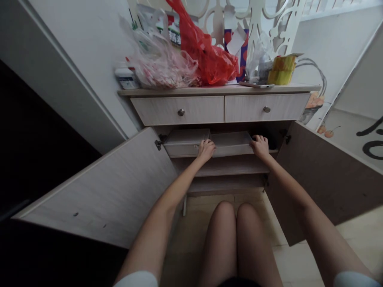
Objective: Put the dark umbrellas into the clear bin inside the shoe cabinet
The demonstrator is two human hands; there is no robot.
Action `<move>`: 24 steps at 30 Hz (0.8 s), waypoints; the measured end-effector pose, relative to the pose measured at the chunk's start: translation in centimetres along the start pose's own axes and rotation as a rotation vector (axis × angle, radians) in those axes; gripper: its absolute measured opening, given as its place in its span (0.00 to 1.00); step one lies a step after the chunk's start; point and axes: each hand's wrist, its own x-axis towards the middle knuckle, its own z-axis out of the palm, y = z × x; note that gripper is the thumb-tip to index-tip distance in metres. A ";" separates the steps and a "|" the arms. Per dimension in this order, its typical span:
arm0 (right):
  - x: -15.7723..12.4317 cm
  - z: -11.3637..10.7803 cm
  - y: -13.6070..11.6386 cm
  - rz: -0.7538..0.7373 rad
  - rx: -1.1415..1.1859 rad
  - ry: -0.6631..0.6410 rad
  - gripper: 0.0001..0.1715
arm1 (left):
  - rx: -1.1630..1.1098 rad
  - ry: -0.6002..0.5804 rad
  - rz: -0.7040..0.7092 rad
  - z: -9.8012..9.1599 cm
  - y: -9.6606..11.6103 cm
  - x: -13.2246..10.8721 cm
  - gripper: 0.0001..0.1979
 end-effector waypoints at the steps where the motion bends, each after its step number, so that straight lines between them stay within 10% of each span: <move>1: -1.1 -0.6 0.2 -0.019 0.016 0.029 0.15 | -0.027 0.019 0.021 -0.5 0.4 -1.0 0.08; 15: -22.5 -7.3 -3.1 -0.124 0.160 0.187 0.07 | -0.131 0.102 0.142 -4.2 9.7 -20.9 0.09; 24: -27.0 -6.3 -4.5 -0.073 0.132 0.001 0.10 | -0.269 -0.072 -0.025 -2.0 11.6 -24.9 0.12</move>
